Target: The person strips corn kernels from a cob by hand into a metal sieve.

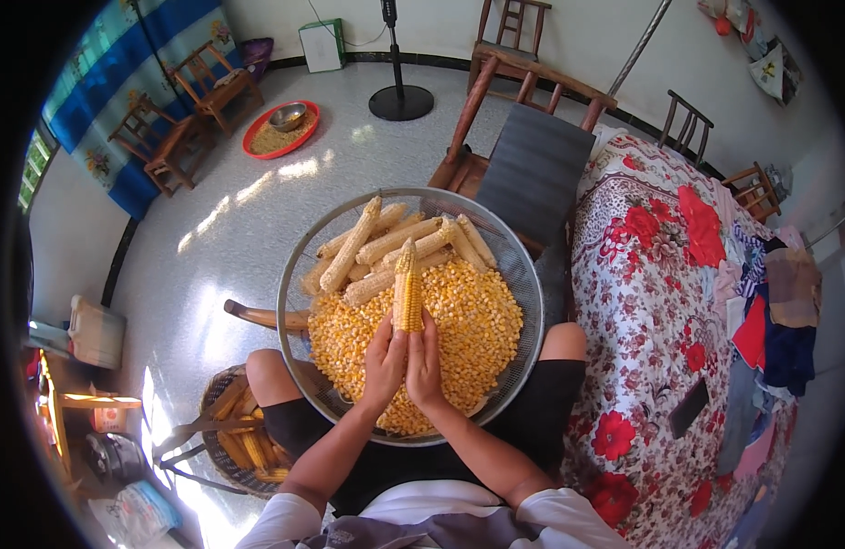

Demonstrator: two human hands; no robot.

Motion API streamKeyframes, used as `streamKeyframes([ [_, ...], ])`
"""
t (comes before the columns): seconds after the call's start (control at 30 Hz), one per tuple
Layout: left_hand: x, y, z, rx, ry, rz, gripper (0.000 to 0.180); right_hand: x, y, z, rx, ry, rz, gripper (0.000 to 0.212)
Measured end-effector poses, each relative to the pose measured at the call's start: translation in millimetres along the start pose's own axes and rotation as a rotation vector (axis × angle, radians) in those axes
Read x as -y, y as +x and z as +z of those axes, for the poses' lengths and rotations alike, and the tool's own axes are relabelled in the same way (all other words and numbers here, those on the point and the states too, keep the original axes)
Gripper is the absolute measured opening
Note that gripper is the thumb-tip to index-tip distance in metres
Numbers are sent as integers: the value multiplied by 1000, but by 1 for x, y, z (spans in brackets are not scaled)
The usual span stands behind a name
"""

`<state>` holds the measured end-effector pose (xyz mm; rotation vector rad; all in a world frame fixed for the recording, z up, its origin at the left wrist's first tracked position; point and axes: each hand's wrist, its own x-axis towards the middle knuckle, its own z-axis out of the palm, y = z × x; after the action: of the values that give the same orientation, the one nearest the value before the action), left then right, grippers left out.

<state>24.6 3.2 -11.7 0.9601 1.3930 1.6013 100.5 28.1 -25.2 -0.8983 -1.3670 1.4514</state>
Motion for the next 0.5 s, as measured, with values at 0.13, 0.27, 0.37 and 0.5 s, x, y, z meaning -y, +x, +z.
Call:
streamKeyframes([
  [0.13,4,-1,-1,-7,24,-24,43,-2,-1,-1,-7,-22,-78,50],
  [0.27,12,-2,-1,-58,107,61,41,-4,-2,1,-18,-42,-94,51],
  [0.37,12,2,-14,-42,204,-137,40,-8,-3,-2,-75,37,15,52],
  [0.5,14,1,-10,-87,214,-50,39,-19,0,-7,-97,61,40,52],
])
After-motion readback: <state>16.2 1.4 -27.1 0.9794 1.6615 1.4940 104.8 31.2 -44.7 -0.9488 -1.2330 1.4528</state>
